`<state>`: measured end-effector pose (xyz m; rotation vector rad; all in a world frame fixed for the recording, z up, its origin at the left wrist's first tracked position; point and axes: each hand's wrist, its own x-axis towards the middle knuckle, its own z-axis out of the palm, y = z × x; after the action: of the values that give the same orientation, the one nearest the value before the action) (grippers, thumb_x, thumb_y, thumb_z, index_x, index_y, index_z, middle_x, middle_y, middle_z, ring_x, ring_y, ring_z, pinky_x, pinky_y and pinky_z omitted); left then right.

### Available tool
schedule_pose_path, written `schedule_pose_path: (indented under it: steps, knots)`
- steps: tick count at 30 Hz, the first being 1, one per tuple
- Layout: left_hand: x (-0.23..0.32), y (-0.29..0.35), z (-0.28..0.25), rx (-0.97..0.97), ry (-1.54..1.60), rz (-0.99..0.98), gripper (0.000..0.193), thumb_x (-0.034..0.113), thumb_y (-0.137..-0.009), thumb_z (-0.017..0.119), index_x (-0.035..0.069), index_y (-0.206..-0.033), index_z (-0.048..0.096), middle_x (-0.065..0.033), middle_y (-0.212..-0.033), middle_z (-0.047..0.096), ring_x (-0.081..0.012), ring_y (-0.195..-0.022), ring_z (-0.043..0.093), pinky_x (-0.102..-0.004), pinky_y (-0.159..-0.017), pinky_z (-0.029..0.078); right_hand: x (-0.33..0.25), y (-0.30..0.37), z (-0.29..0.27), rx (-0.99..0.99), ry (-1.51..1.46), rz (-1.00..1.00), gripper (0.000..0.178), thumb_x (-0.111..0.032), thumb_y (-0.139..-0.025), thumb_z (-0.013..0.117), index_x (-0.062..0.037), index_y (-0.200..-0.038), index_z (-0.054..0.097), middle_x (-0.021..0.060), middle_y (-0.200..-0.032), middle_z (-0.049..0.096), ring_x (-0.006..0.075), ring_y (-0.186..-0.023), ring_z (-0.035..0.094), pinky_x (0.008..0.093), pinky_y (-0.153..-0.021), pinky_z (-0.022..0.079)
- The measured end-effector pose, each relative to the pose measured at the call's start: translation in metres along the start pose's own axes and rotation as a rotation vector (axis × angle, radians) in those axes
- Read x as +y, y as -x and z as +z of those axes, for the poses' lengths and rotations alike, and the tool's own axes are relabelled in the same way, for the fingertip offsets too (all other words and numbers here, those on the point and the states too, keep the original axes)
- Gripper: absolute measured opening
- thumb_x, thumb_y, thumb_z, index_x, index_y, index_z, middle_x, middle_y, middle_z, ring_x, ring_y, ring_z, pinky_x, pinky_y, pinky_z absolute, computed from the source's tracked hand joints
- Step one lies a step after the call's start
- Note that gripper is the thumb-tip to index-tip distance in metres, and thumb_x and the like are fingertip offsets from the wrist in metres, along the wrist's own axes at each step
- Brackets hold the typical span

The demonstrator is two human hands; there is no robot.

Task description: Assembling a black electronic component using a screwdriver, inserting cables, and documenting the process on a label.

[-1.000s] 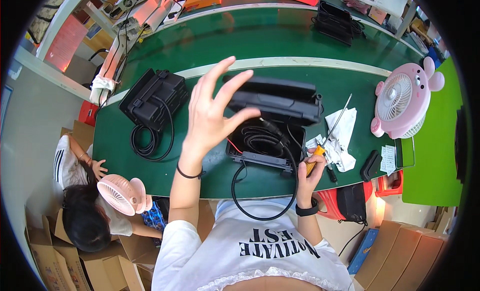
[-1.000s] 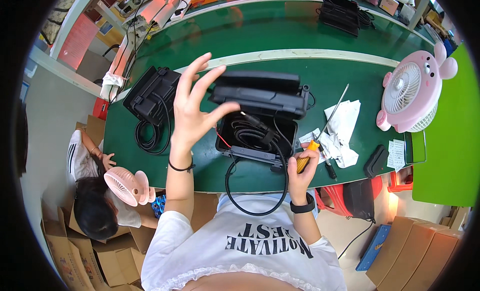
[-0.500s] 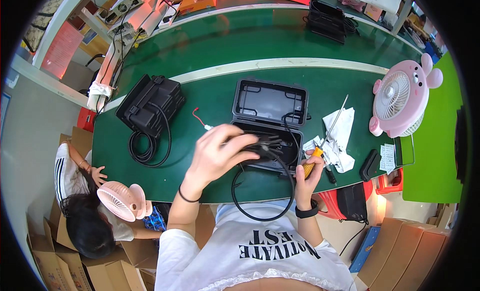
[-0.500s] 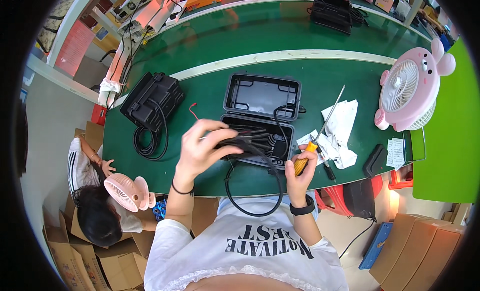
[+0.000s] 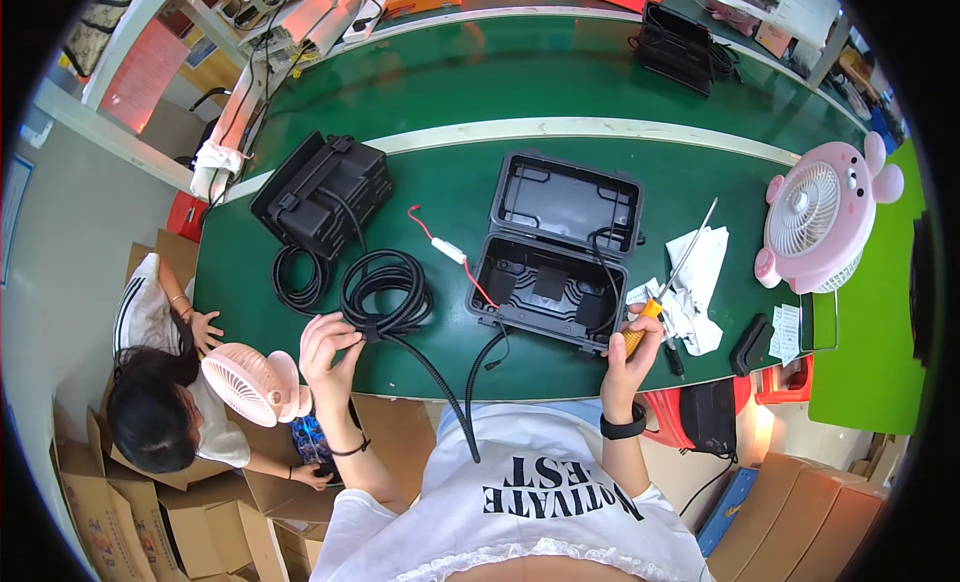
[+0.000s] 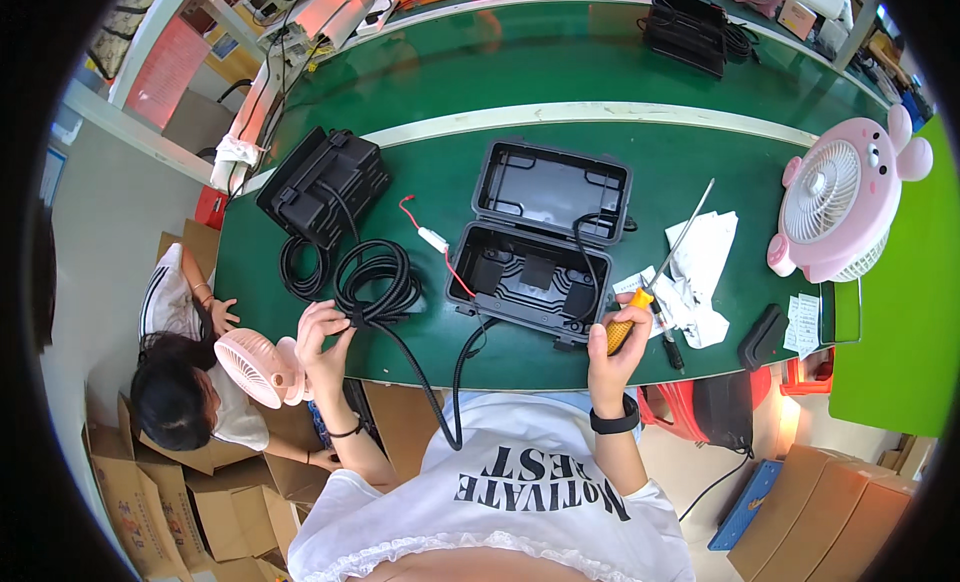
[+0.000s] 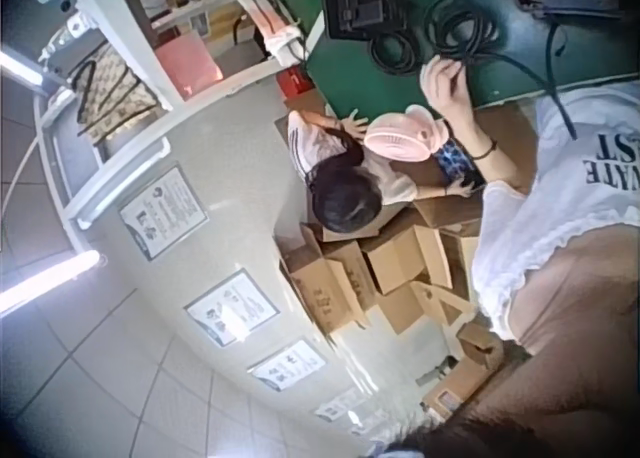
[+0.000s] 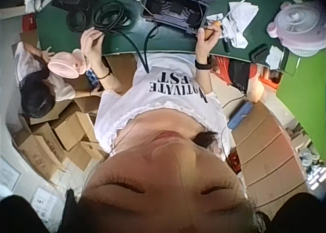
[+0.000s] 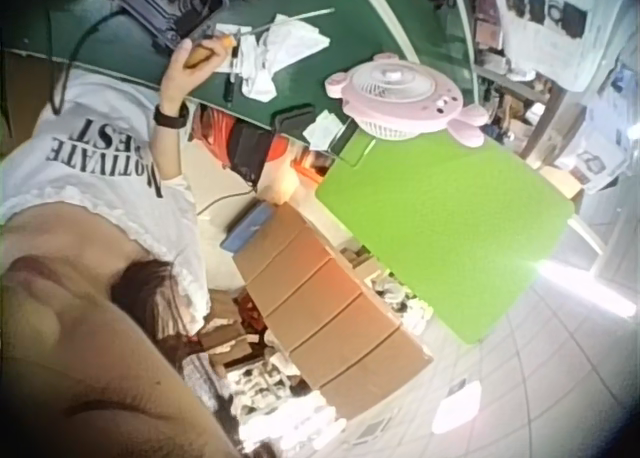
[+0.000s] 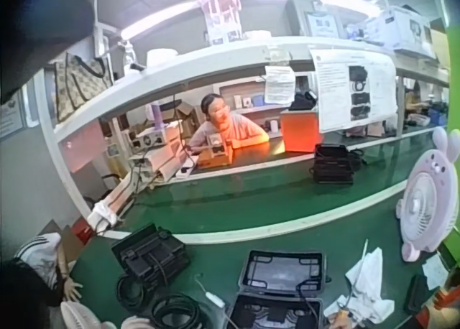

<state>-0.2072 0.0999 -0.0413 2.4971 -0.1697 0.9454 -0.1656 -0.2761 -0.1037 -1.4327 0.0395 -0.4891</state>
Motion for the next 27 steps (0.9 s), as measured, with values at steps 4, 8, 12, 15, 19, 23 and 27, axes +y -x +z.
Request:
schedule_pose_path:
  steps: [4, 8, 12, 15, 19, 23, 27]
  knots:
    - [0.058, -0.025, -0.04, -0.299, -0.15, -0.21, 0.024, 0.003, -0.075, 0.077, 0.009, -0.098, 0.075, -0.0052, -0.106, 0.07, -0.0317, -0.102, 0.065, -0.0419, -0.091, 0.05, -0.003, 0.002, -0.002, 0.013, -0.014, 0.003, 0.03, -0.004, -0.087, 0.066, -0.0077, -0.109, 0.045, 0.0096, -0.122, 0.045, 0.0099, -0.077, 0.049, 0.0227, -0.068, 0.044]
    - [0.087, -0.042, -0.024, -0.125, -0.068, 0.015, 0.038, -0.01, -0.077, 0.065, 0.008, -0.109, 0.074, -0.0096, -0.115, 0.068, -0.0313, -0.108, 0.064, -0.0417, -0.093, 0.052, 0.009, 0.005, -0.007, -0.026, 0.034, -0.049, 0.028, -0.009, -0.091, 0.063, -0.0111, -0.113, 0.045, 0.0071, -0.125, 0.045, 0.0072, -0.087, 0.048, 0.0173, -0.059, 0.047]
    - [0.11, -0.071, 0.008, -0.3, 0.089, 0.142, 0.037, 0.009, -0.086, 0.072, 0.01, -0.122, 0.068, -0.0064, -0.104, 0.069, -0.0269, -0.1, 0.066, -0.0388, -0.086, 0.054, 0.007, 0.006, -0.007, -0.035, 0.034, -0.036, 0.027, -0.008, -0.092, 0.062, -0.011, -0.112, 0.044, 0.0064, -0.125, 0.045, 0.0069, -0.085, 0.048, 0.0177, -0.061, 0.047]
    - [0.104, -0.096, 0.033, -0.584, -0.075, 0.075, 0.046, 0.028, -0.096, 0.064, 0.011, -0.138, 0.056, -0.0099, -0.093, 0.07, -0.031, -0.088, 0.067, -0.0415, -0.078, 0.054, 0.011, 0.004, -0.008, -0.038, 0.028, -0.061, 0.028, -0.007, -0.092, 0.063, -0.0109, -0.112, 0.044, 0.0065, -0.125, 0.045, 0.007, -0.084, 0.048, 0.0181, -0.06, 0.047]
    - [0.089, -0.113, 0.071, -0.746, -0.091, -0.031, 0.044, 0.036, -0.104, 0.049, 0.01, -0.139, 0.055, -0.0193, -0.101, 0.071, -0.0396, -0.093, 0.067, -0.0477, -0.079, 0.053, 0.006, 0.003, -0.003, -0.035, 0.019, -0.06, 0.028, -0.008, -0.092, 0.064, -0.0108, -0.112, 0.044, 0.0068, -0.125, 0.045, 0.0071, -0.081, 0.049, 0.0185, -0.059, 0.047]
    - [0.098, -0.112, 0.08, -0.445, 0.173, -0.009, 0.034, 0.018, -0.096, 0.065, 0.009, -0.129, 0.062, -0.0179, -0.124, 0.066, -0.0389, -0.107, 0.066, -0.0436, -0.088, 0.055, 0.008, 0.003, -0.003, -0.023, -0.005, -0.04, 0.029, -0.009, -0.092, 0.066, -0.0108, -0.111, 0.044, 0.007, -0.124, 0.046, 0.0074, -0.077, 0.049, 0.0188, -0.058, 0.047]
    - [0.113, -0.109, 0.085, -0.376, 0.225, 0.378, 0.023, -0.001, -0.084, 0.064, 0.008, -0.106, 0.064, -0.0139, -0.132, 0.064, -0.0318, -0.115, 0.065, -0.0399, -0.093, 0.054, 0.009, 0.003, -0.005, -0.033, 0.031, -0.06, 0.029, -0.008, -0.092, 0.065, -0.0108, -0.11, 0.043, 0.0068, -0.123, 0.046, 0.0071, -0.077, 0.049, 0.0185, -0.058, 0.046]
